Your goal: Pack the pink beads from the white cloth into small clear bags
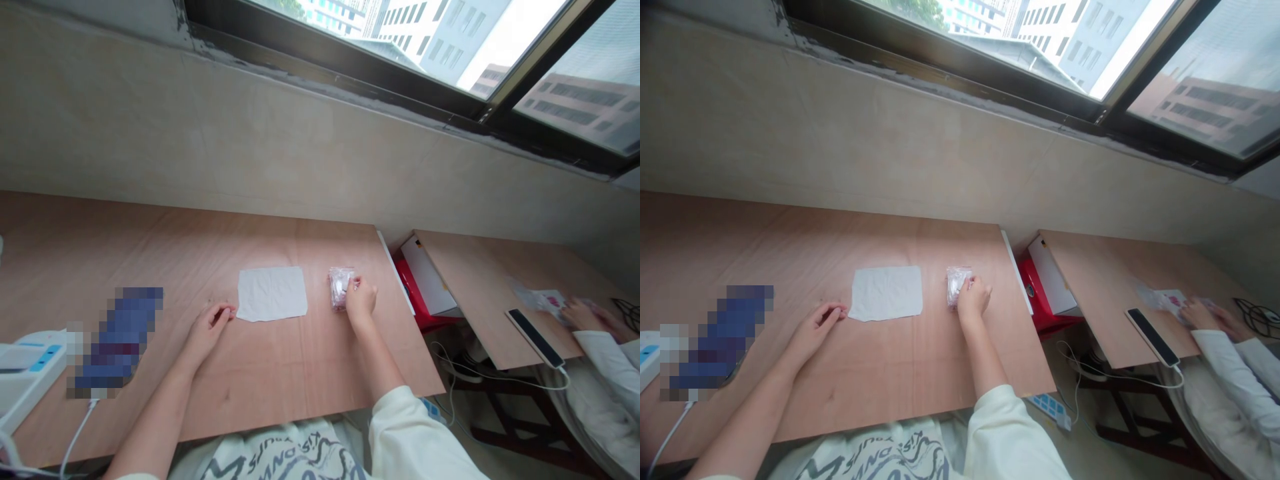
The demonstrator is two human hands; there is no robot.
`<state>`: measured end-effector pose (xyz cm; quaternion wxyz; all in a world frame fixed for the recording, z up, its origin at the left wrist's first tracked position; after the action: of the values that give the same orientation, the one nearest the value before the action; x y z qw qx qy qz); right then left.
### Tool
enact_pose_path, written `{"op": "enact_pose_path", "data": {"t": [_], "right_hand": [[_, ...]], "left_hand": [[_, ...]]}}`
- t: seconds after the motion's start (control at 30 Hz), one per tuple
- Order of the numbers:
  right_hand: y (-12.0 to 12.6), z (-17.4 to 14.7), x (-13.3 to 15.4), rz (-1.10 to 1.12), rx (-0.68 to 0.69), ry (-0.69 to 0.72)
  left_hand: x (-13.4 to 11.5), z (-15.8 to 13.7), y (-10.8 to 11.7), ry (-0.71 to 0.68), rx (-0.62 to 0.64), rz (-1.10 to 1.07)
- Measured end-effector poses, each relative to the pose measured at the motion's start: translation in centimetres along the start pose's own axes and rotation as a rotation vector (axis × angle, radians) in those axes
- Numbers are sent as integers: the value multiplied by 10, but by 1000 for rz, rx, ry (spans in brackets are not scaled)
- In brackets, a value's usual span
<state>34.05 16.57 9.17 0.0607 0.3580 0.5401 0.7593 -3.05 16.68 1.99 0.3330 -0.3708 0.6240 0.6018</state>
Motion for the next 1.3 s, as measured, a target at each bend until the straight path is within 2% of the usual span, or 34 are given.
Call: {"op": "enact_pose_path", "data": {"t": [0.3, 0.4, 0.5, 0.6, 0.63, 0.7, 0.77, 0.83, 0.93, 1.03, 1.3], "right_hand": [[9, 1, -2, -37, -91, 3], [21, -1, -1, -77, -178, -36], [34, -9, 18, -93, -241, 27], [39, -32, 53, -8, -244, 186], [35, -42, 65, 45, -216, 250], [12, -67, 88, 158, -32, 380], [-23, -88, 89, 201, 188, 343], [-50, -101, 78, 147, 286, 260], [-70, -107, 59, 42, 291, 208], [-74, -106, 51, 21, 256, 233], [-75, -109, 53, -14, 217, 295]], "left_hand": [[-3, -2, 1, -54, -3, 46], [-1, -2, 1, -58, -10, 54], [0, -2, 0, -66, -13, 56], [-1, -2, 1, -78, -17, 69], [-2, -3, 0, -84, -17, 77], [-3, -5, 1, -98, -41, 85], [-2, -10, 6, -107, -120, 102], [-4, -18, 10, -124, -197, 159], [-13, -27, 2, -188, -159, 311], [-21, -29, -3, -213, -121, 403], [-21, -27, -3, -213, -107, 410]]}}
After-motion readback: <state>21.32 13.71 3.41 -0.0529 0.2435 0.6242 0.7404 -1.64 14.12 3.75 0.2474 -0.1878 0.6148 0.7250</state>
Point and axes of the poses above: each hand's wrist, its own z-axis towards the middle knuckle, its own y-axis out of the back of the hand, x = y × z, the point moved 10 cm from there along z, towards the middle knuckle, and after that the axes turned 2 degrees about -x, right-handed, at the moved point
